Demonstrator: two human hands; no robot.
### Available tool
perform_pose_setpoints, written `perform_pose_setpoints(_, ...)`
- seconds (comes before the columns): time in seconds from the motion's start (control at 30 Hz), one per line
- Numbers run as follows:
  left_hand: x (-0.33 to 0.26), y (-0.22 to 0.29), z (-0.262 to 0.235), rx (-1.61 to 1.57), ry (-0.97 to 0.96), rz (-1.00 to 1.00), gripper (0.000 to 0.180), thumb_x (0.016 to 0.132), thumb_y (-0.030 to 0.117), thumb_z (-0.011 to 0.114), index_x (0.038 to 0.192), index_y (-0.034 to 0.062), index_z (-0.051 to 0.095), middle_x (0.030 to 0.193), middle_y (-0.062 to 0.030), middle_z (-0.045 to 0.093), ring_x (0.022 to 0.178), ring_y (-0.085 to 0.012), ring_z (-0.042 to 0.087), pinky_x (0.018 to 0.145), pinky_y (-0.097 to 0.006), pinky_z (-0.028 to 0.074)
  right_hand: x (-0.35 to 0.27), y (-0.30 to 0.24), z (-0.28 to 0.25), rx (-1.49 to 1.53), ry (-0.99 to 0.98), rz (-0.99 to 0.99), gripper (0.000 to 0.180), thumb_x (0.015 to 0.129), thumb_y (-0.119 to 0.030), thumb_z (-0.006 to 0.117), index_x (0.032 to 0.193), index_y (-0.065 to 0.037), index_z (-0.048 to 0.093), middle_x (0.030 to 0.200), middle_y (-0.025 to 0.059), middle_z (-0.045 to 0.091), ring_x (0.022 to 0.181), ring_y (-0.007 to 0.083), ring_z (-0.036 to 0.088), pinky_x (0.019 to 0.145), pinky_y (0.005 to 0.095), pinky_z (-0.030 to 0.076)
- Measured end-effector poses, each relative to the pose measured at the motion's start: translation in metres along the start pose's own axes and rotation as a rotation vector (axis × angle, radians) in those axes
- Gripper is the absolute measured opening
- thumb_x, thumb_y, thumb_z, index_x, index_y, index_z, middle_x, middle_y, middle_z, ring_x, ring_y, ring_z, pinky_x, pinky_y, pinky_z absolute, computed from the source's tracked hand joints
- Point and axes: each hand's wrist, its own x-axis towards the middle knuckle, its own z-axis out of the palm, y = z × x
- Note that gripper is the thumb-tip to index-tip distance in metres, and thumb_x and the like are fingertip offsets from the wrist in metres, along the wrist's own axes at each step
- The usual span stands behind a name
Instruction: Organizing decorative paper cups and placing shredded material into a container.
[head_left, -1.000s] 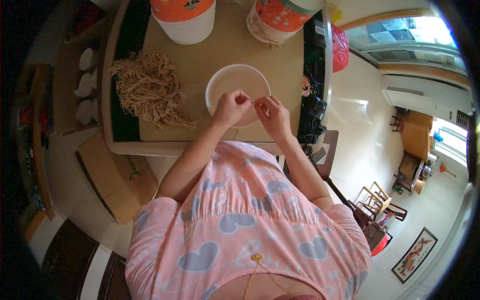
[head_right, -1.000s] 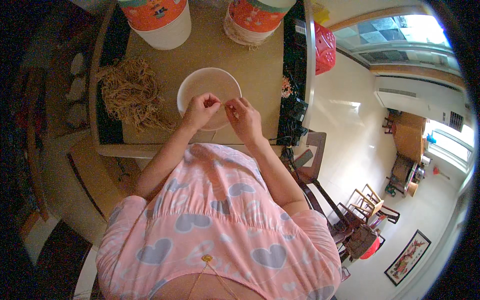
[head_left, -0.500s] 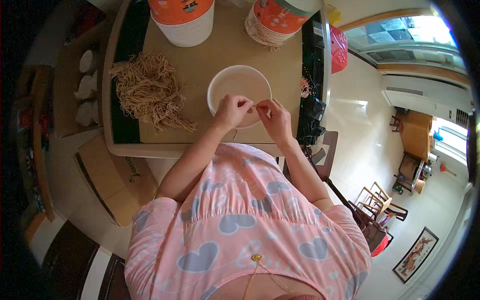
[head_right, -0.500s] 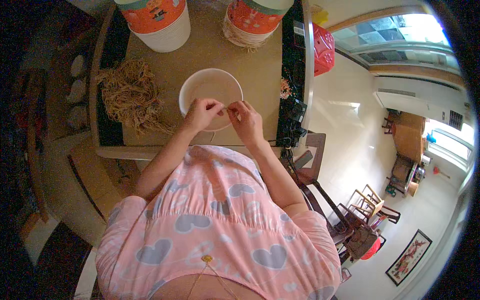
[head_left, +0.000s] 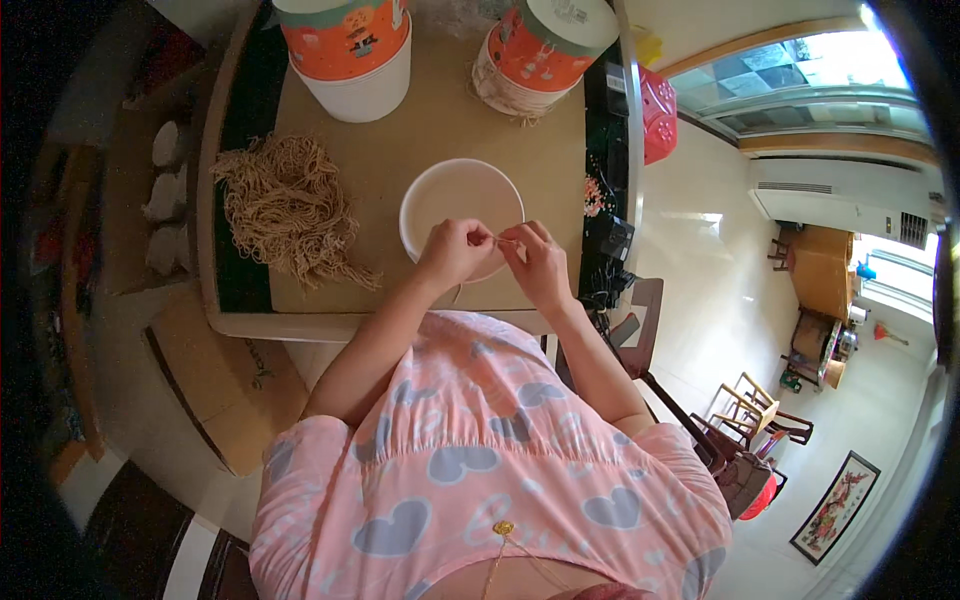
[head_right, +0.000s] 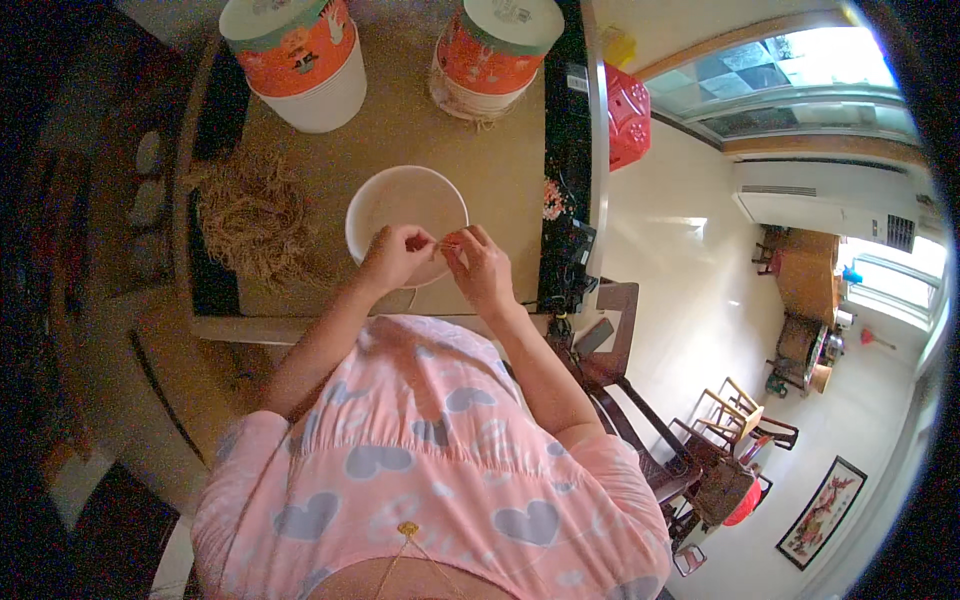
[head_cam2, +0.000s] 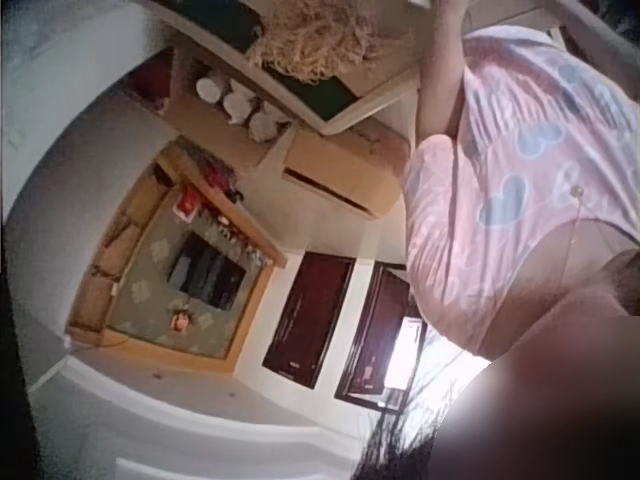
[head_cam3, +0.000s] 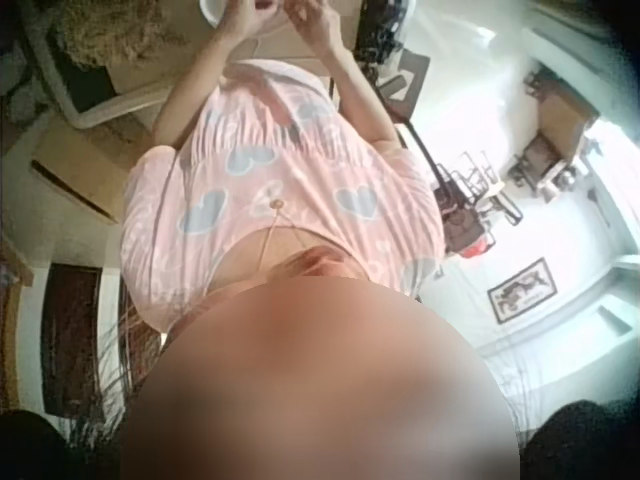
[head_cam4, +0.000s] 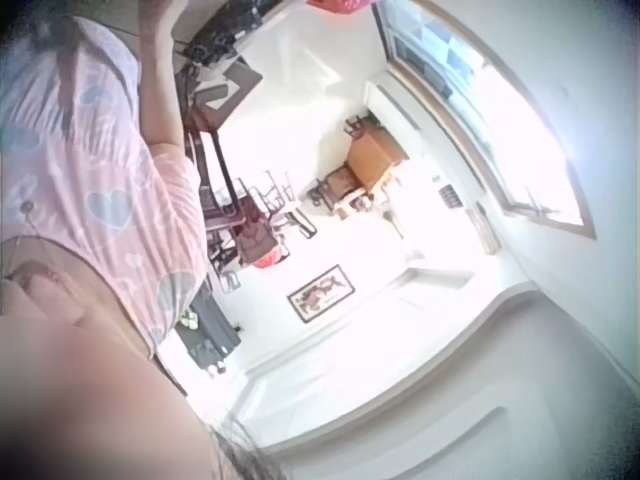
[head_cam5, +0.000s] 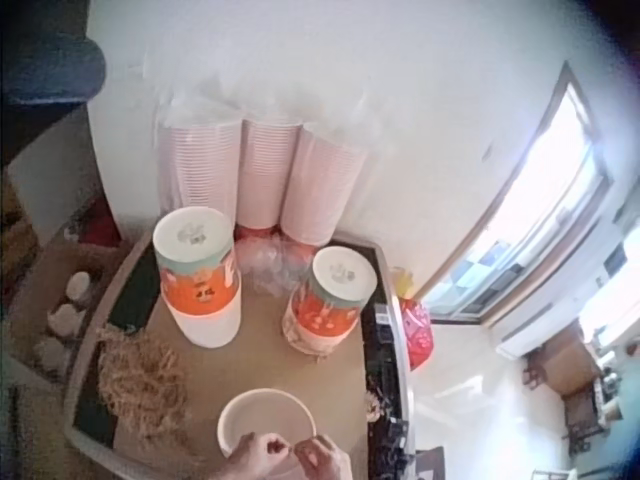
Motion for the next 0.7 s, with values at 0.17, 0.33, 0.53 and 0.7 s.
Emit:
perform_pose_setpoints(0.17, 0.001, -0.001, -0.002, -0.171, -0.017, -0.118, 0.018, 0.085, 0.018, 0.062, 0.083, 0.0006, 0.068, 0.067, -0.0045, 0.066, 0.057, -0.0083, 0.056, 0.056, -0.026, 0.046, 0.001, 0.001, 0.0, 0.023, -0.005, 0.002, 0.008, 0.08, -0.01, 0.064, 0.086, -0.006, 0.062, 0.081, 0.0101, 0.061, 0.067, 0.0256, 0.059, 0.058, 0.0334, 0.047)
perform_pose_setpoints(0.33, 0.002, 0.001, -0.005, -0.153, -0.032, -0.167, 0.019, 0.087, 0.018, 0.06, 0.082, 0.0016, 0.068, 0.065, -0.0014, 0.064, 0.051, -0.0049, 0.048, 0.05, -0.024, 0.041, 0.002, 0.002, 0.001, 0.03, 0.047, -0.052, 0.008, 0.08, -0.008, 0.065, 0.086, -0.005, 0.062, 0.079, 0.0092, 0.061, 0.058, 0.0213, 0.056, 0.052, 0.0304, 0.044)
perform_pose_setpoints(0.53, 0.001, -0.009, 0.004, -0.084, 0.047, 0.02, 0.019, 0.088, 0.017, 0.058, 0.079, -0.0001, 0.061, 0.068, -0.0059, 0.063, 0.059, -0.0094, 0.056, 0.055, -0.026, 0.045, 0.002, -0.001, 0.0, 0.001, -0.013, -0.001, 0.006, 0.081, -0.011, 0.063, 0.085, -0.007, 0.06, 0.082, 0.0109, 0.06, 0.072, 0.0308, 0.061, 0.061, 0.0379, 0.049)
perform_pose_setpoints(0.7, -0.002, -0.013, 0.009, -0.044, 0.101, 0.048, 0.016, 0.089, 0.013, 0.054, 0.083, -0.0009, 0.057, 0.071, -0.0101, 0.063, 0.065, -0.0158, 0.061, 0.062, -0.031, 0.048, 0.0, 0.002, 0.001, 0.009, -0.023, -0.013, 0.006, 0.081, -0.01, 0.062, 0.084, -0.006, 0.059, 0.081, 0.0107, 0.06, 0.072, 0.0314, 0.061, 0.061, 0.0377, 0.048)
